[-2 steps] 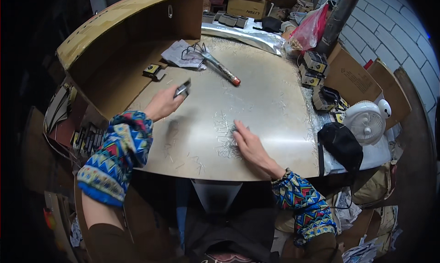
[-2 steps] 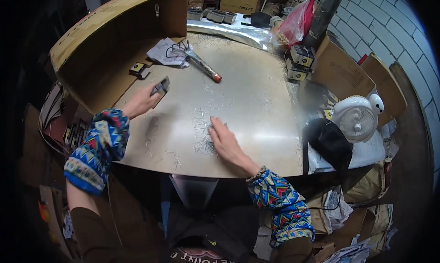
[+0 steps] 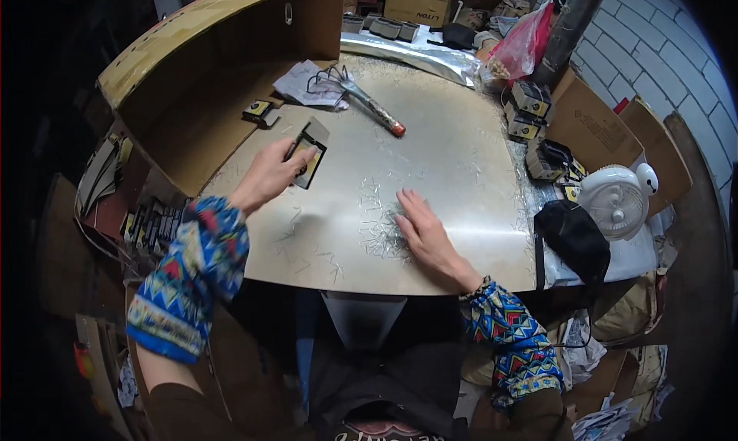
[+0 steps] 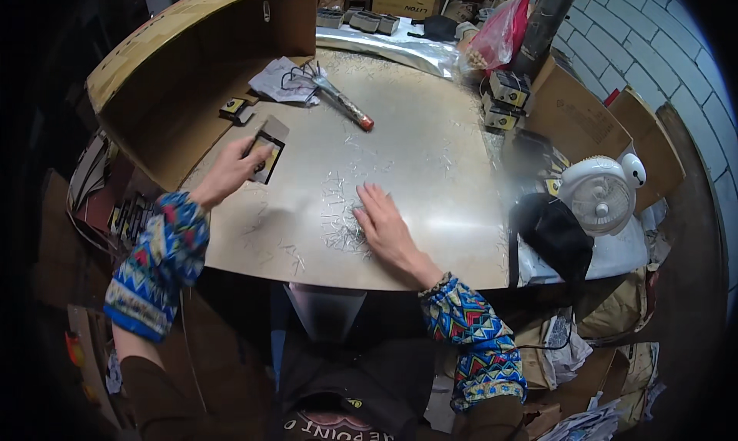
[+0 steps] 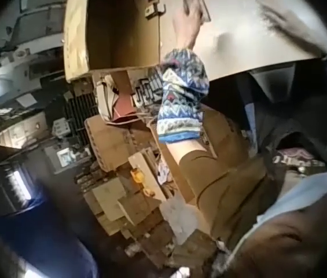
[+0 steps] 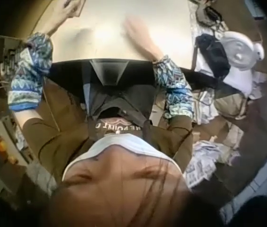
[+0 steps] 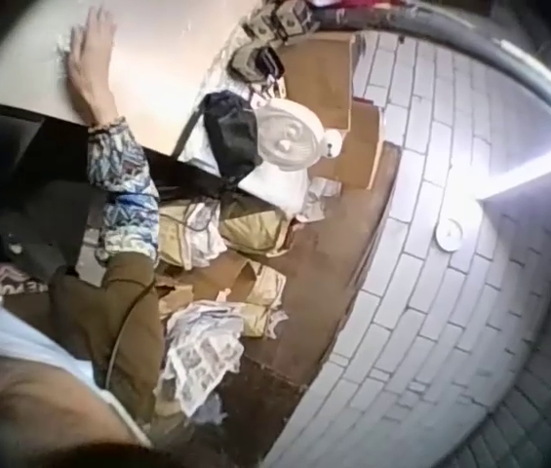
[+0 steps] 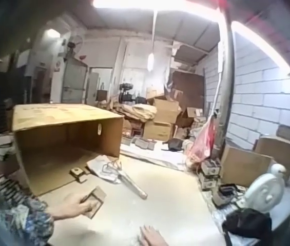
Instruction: Packaging small industrial components into individual boxes and placing them into larger shipping cartons.
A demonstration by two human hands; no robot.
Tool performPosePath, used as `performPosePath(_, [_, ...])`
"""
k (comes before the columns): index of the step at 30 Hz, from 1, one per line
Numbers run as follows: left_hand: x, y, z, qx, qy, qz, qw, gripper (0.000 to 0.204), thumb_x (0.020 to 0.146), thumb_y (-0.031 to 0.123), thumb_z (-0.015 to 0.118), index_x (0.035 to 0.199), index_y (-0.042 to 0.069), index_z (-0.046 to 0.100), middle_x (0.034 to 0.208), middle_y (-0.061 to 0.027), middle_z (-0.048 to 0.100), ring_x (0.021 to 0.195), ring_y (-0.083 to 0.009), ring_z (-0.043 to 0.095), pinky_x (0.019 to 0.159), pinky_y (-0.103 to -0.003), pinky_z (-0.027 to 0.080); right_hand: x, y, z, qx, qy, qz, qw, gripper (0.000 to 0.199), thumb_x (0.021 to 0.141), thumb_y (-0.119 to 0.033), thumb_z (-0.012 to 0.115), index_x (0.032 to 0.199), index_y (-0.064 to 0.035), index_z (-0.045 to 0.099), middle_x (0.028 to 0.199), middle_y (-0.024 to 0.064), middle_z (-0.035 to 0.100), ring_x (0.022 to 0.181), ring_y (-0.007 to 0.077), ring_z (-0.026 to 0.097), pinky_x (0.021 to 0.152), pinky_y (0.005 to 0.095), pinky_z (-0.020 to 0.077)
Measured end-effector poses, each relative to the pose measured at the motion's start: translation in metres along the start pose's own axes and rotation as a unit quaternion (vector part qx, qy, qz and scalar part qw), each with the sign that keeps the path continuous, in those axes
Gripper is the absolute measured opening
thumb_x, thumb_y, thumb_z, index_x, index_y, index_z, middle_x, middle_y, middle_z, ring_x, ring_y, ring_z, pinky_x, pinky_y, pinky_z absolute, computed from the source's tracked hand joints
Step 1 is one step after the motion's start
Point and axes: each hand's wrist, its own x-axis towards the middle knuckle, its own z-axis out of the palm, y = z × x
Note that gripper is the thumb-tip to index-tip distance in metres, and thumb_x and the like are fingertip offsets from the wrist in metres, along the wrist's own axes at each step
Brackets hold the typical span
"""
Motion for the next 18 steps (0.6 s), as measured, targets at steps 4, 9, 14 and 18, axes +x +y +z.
performPosePath(4, [-0.099,0.016,0.019,-0.305,0.084,-0.026,0.948,0.029,0.098,0.024,0.059,0.115,0.000,0.059,0.098,-0.0015,0.064,0.082,-0.0065,0.059,0.071,-0.025,0.050,0.002,-0.019,0.002,-0.219,-0.026,-0.053,0.974,0.056,0.099,-0.036,0.050,0.142,-0.0027,0.042,0.148,0.0269,0.036,0.142,0.0376,0.030,0.116,0.0476,0.0250])
performPosePath(9, [-0.221,-0.053,0.070,-0.517,0.128,-0.220,0.817,0.027,0.102,0.023,0.044,0.120,0.005,0.055,0.100,-0.0022,0.063,0.092,-0.0114,0.062,0.079,-0.027,0.052,0.008,-0.022,0.047,-0.138,-0.024,-0.071,0.988,0.049,0.098,-0.034,0.053,0.136,-0.0032,0.049,0.144,0.0260,0.042,0.137,0.0402,0.036,0.115,0.0484,0.0275])
performPosePath(14, [-0.288,-0.107,0.173,-0.484,0.071,-0.336,0.805,0.030,0.097,0.015,0.041,0.124,0.006,0.053,0.108,-0.0056,0.062,0.098,-0.0142,0.061,0.083,-0.030,0.052,0.004,-0.056,0.051,-0.101,0.028,-0.072,0.992,0.048,0.098,-0.033,0.052,0.135,-0.0029,0.050,0.143,0.0259,0.043,0.135,0.0412,0.039,0.113,0.0493,0.0301])
performPosePath(18, [-0.290,-0.087,0.218,-0.400,-0.045,-0.325,0.856,0.027,0.093,0.010,0.055,0.120,0.005,0.054,0.102,-0.0019,0.060,0.091,-0.0083,0.055,0.079,-0.022,0.044,-0.020,-0.077,0.081,-0.172,0.003,-0.107,0.979,0.044,0.097,-0.028,0.052,0.132,-0.0022,0.052,0.142,0.0243,0.044,0.134,0.0402,0.040,0.111,0.0496,0.0326])
